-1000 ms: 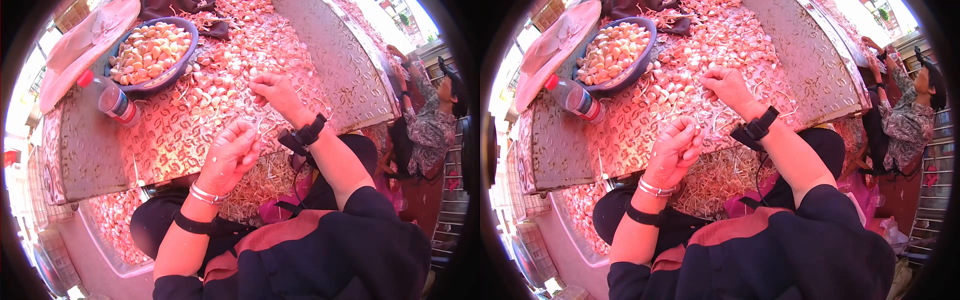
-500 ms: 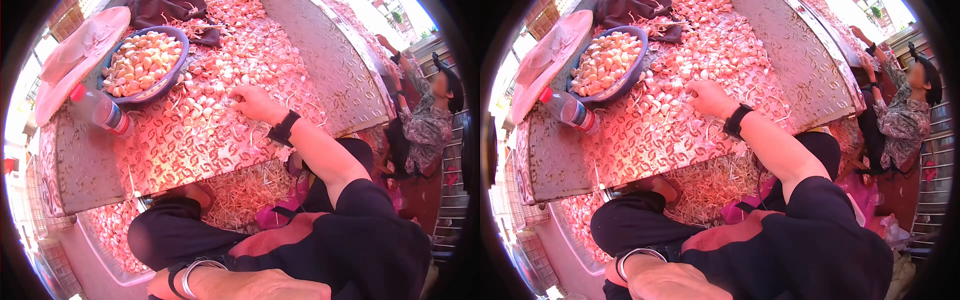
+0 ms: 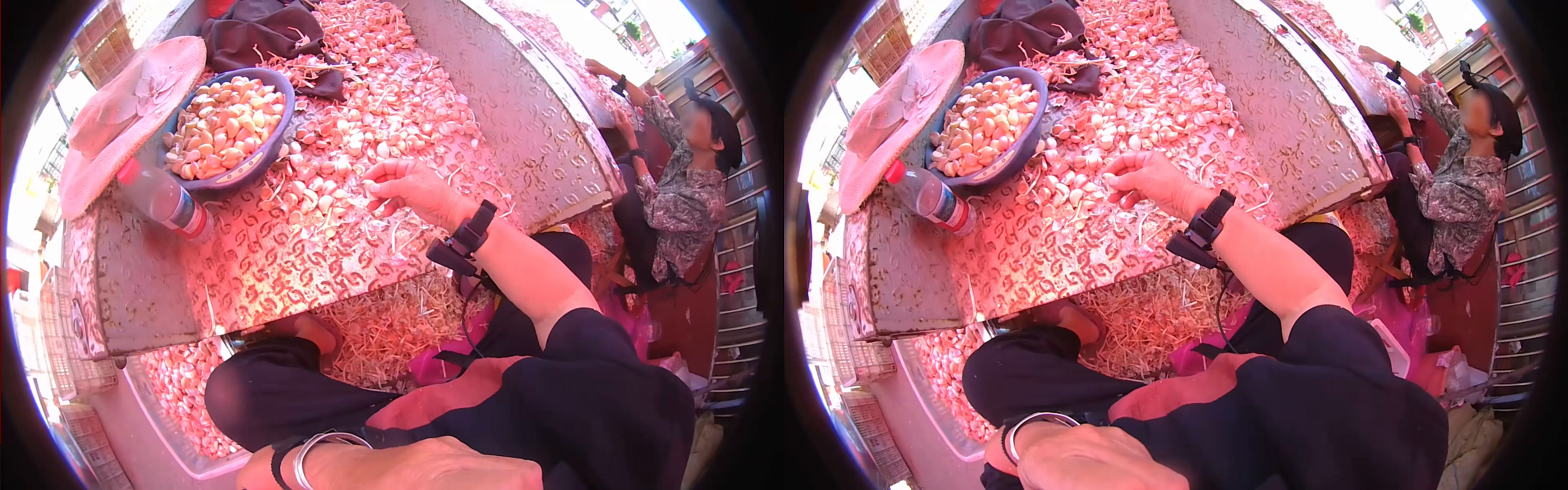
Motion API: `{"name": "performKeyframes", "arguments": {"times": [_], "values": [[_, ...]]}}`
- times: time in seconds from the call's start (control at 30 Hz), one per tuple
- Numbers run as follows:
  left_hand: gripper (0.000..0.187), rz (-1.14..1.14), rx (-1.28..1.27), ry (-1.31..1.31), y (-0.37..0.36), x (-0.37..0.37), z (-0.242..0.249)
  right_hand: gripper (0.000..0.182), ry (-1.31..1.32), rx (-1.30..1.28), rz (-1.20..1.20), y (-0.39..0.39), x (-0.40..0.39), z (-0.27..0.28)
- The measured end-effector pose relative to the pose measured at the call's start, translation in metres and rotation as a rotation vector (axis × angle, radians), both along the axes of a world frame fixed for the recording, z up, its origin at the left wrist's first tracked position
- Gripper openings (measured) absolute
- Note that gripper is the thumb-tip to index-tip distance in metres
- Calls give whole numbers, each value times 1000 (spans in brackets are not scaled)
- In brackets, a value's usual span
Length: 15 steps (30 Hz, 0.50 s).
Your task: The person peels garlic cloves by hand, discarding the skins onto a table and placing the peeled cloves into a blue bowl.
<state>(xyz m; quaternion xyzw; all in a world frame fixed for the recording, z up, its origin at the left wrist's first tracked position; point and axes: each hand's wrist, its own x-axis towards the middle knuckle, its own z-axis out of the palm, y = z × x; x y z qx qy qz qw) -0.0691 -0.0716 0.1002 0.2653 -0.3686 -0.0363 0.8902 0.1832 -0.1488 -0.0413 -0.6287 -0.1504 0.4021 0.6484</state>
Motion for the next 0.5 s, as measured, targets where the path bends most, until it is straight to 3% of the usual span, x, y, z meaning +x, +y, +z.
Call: {"name": "performKeyframes", "arguments": {"times": [0.07,0.1,0.17,0.2,0.23,0.3,0.37,0.4,0.5], "values": [[15,-9,25,-57,9,10,-2,18,-34,21,42,4,-3,7],[11,-38,-32,159,16,6,-1,18,-34,22,46,5,-4,12],[13,-149,116,167,37,27,-20,16,-150,81,85,7,-11,25],[13,-121,-36,386,37,27,-27,15,-194,64,80,9,-17,36],[13,-91,-192,599,37,29,-36,15,-193,63,86,10,-21,40],[8,-21,-280,717,50,44,-63,15,-245,152,62,12,-29,44],[8,162,-280,900,60,51,-79,19,-239,170,73,14,-42,52],[10,310,-163,967,63,54,-85,18,-252,170,53,15,-50,56],[10,430,-147,1040,70,63,-107,18,-322,169,10,19,-62,57]]}}
